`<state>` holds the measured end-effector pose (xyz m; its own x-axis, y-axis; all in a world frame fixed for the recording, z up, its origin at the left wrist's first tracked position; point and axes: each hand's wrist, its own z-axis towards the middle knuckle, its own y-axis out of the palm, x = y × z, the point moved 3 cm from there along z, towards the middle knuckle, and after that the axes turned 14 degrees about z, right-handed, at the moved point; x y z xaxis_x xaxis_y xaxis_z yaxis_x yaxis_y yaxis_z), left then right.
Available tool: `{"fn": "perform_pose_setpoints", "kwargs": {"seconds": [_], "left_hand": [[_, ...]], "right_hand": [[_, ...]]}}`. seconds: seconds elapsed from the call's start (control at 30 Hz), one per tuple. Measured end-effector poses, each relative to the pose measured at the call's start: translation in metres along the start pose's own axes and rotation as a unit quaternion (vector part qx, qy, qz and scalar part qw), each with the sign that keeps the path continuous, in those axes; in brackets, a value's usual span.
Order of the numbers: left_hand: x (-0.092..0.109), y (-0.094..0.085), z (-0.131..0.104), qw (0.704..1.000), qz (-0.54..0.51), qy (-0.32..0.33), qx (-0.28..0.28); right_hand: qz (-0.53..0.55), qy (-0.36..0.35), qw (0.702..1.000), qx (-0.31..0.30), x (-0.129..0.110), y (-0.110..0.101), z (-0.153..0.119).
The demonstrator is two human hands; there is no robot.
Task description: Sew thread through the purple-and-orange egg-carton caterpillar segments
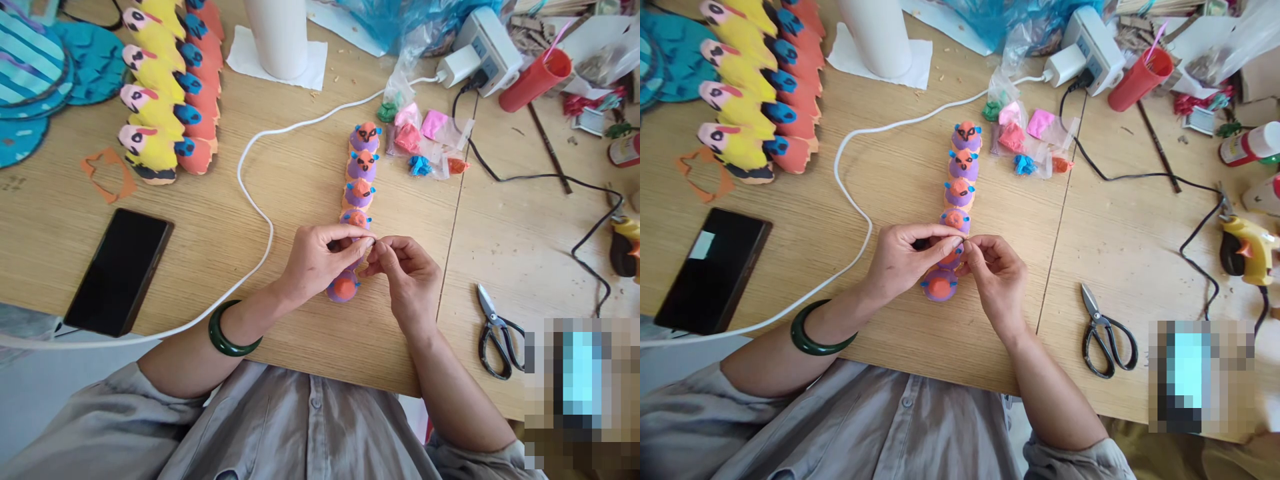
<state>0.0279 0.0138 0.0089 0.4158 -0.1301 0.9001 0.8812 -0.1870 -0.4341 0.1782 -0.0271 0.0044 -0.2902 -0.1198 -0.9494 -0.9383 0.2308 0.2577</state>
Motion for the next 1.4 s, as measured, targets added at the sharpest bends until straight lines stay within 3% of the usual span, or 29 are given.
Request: {"fn": "perform_pose_setpoints", "kwargs": {"seconds": [0.3, 0.5, 0.83, 1.1, 1.4], "left_hand": [[0.001, -0.001, 0.001, 0.999, -0.026, -0.025, 0.002], [0.000, 0.001, 0.001, 1.000, -0.012, -0.005, 0.000], [-0.009, -0.011, 0.013, 0.999, 0.001, -0.013, 0.036], [-0.019, -0.016, 0.020, 0.997, 0.018, -0.033, 0.069], [-0.028, -0.024, 0.010, 0.994, 0.017, -0.042, 0.095]], "right_hand": [[-0.003, -0.011, 1.000, 0.017, 0.001, -0.003, 0.001], [-0.005, -0.005, 1.000, 0.004, -0.001, 0.000, 0.000], [-0.018, -0.039, 0.998, 0.047, 0.018, -0.016, 0.021], [-0.020, -0.060, 0.998, 0.030, 0.025, -0.018, 0.026], [-0.022, -0.066, 0.997, 0.029, 0.025, -0.018, 0.027]]}}
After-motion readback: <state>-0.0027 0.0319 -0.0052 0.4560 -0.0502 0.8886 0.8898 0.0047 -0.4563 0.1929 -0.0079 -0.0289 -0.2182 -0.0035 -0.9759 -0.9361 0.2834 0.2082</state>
